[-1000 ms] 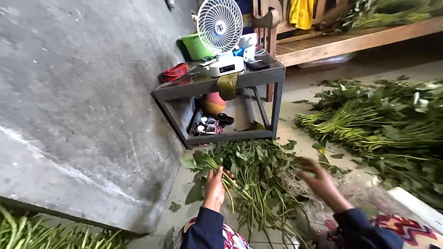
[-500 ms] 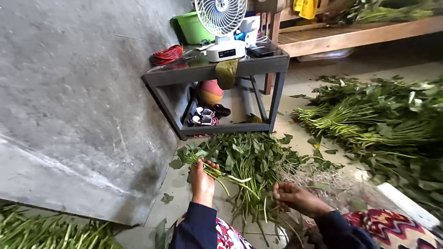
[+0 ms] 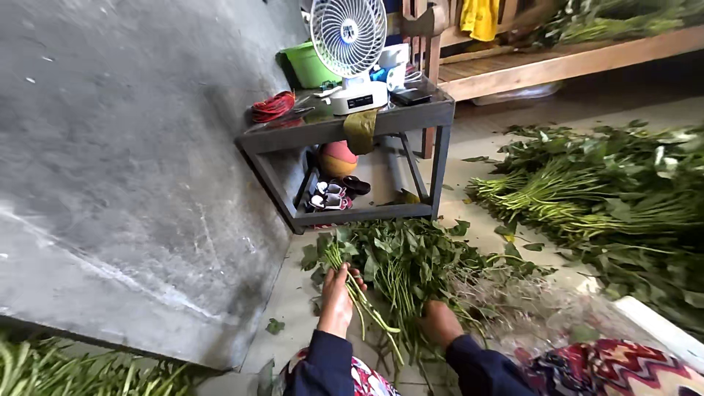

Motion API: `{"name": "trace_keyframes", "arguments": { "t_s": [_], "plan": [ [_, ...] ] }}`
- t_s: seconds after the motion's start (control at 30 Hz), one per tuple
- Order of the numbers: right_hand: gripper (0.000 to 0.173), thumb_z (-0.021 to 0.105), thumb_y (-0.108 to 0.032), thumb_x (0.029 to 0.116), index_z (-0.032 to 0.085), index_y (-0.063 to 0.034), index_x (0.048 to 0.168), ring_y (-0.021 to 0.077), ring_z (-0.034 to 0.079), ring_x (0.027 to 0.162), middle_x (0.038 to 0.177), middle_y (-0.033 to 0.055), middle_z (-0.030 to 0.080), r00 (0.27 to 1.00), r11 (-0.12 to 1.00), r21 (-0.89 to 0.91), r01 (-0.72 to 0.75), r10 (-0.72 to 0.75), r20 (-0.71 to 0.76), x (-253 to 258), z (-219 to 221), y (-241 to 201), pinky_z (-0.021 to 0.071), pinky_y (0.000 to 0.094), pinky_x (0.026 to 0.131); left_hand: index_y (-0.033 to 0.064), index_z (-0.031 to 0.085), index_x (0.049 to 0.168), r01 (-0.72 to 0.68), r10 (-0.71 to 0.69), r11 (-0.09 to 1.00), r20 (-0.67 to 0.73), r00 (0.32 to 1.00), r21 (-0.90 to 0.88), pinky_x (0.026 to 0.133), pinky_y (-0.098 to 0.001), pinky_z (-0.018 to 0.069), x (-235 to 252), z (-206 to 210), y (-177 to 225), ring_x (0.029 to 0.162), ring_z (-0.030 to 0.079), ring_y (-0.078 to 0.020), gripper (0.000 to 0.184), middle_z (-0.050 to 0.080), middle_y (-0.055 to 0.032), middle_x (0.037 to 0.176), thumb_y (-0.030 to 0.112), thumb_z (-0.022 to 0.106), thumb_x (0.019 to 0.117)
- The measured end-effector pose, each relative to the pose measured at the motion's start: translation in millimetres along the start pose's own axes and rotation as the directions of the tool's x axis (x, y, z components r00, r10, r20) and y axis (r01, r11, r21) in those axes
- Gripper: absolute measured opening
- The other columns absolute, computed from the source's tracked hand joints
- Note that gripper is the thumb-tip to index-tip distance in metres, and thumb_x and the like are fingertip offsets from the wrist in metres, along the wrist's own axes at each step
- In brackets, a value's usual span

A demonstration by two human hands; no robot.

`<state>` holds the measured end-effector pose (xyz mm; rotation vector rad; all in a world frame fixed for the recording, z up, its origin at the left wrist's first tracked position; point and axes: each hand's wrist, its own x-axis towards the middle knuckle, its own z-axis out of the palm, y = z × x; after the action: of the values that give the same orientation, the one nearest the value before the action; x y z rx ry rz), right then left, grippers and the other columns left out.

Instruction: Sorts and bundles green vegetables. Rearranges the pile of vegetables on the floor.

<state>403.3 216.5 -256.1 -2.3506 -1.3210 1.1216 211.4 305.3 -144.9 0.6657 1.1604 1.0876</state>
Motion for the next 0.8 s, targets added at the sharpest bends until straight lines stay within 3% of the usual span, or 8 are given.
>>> {"name": "trace_keyframes", "arguments": {
  "t_s": [0.07,0.17,0.23,0.3,0.37,0.4,0.6,0.8],
  "plan": [
    [0.044,0.074,-0.035,0.0891,0.071,-0.0002,0.116,0.0424,0.065,0.116,0.121,0.0243,0.068,1.000,1.000,0.013,-0.013,0.013,-0.001,7,7,-2,0.0501,0.0641,0.099,-0.0002,0.048,0.126,0.000,0.000,1.000,0.015,1.000,0.019,0.059,-0.0338,0.0583,-1,-4,0,0.063,0.064,-0.0197,0.025,0.061,-0.0119,0.086,0.018,0.039,0.1118],
    [0.029,0.073,-0.024,0.0898,0.072,-0.0011,0.108,0.0343,0.070,0.091,0.100,0.0190,0.071,0.981,0.942,0.280,0.185,-0.159,-0.112,-5,-26,11,0.0565,0.0565,0.085,-0.0008,0.049,0.128,-0.018,0.015,0.998,0.045,0.999,0.057,0.058,-0.0339,0.0576,0,-9,2,0.064,0.063,-0.0199,0.026,0.062,-0.0120,0.087,0.018,0.040,0.1117],
    [0.025,0.070,-0.017,0.0944,0.069,-0.0002,0.112,0.0240,0.071,0.081,0.096,0.0130,0.071,0.965,0.791,0.554,0.260,-0.237,-0.115,-27,-56,21,0.0616,0.0446,0.077,-0.0004,0.050,0.126,-0.007,0.001,0.996,0.069,0.998,0.090,0.057,-0.0326,0.0571,1,-6,1,0.063,0.063,-0.0192,0.025,0.062,-0.0117,0.087,0.018,0.041,0.1114],
    [0.027,0.065,-0.013,0.0979,0.065,-0.0001,0.122,0.0195,0.070,0.083,0.101,0.0107,0.071,0.956,0.546,0.799,0.252,-0.269,-0.117,-49,-75,31,0.0609,0.0380,0.076,-0.0004,0.052,0.125,0.005,-0.019,0.991,0.107,0.994,0.133,0.057,-0.0322,0.0567,1,0,-2,0.064,0.063,-0.0190,0.025,0.062,-0.0116,0.087,0.018,0.043,0.1111],
    [0.033,0.061,-0.011,0.0982,0.062,-0.0020,0.130,0.0168,0.070,0.083,0.101,0.0083,0.071,0.931,0.356,0.895,0.270,-0.334,-0.148,-59,-83,37,0.0612,0.0352,0.076,-0.0009,0.053,0.125,-0.016,-0.012,0.988,0.175,0.984,0.155,0.058,-0.0330,0.0576,-1,5,-3,0.065,0.063,-0.0194,0.025,0.063,-0.0117,0.088,0.018,0.044,0.1109],
    [0.036,0.061,-0.010,0.0977,0.061,-0.0023,0.133,0.0173,0.070,0.084,0.100,0.0085,0.071,0.926,0.321,0.905,0.279,-0.340,-0.165,-60,-81,39,0.0613,0.0358,0.076,-0.0012,0.053,0.125,-0.030,-0.003,0.987,0.206,0.979,0.158,0.058,-0.0330,0.0578,-4,5,-3,0.065,0.064,-0.0195,0.026,0.063,-0.0115,0.087,0.018,0.044,0.1108],
    [0.042,0.067,-0.006,0.0939,0.061,-0.0028,0.135,0.0183,0.071,0.081,0.096,0.0096,0.073,0.917,0.343,0.883,0.320,-0.348,-0.197,-57,-38,18,0.0615,0.0365,0.074,-0.0009,0.054,0.124,-0.070,0.046,0.993,0.240,0.970,0.092,0.059,-0.0329,0.0578,-19,-1,-10,0.067,0.063,-0.0192,0.024,0.061,-0.0101,0.084,0.017,0.045,0.1104],
    [0.038,0.065,-0.010,0.0973,0.064,-0.0059,0.135,0.0178,0.070,0.082,0.100,0.0086,0.074,0.849,0.439,0.811,0.388,-0.512,-0.129,-58,-28,-25,0.0605,0.0363,0.073,0.0009,0.058,0.126,-0.066,0.018,0.989,0.333,0.943,0.134,0.074,-0.0391,0.0592,-16,6,-21,0.078,0.064,-0.0201,0.024,0.062,-0.0089,0.091,0.014,0.054,0.1064]
  ]
}}
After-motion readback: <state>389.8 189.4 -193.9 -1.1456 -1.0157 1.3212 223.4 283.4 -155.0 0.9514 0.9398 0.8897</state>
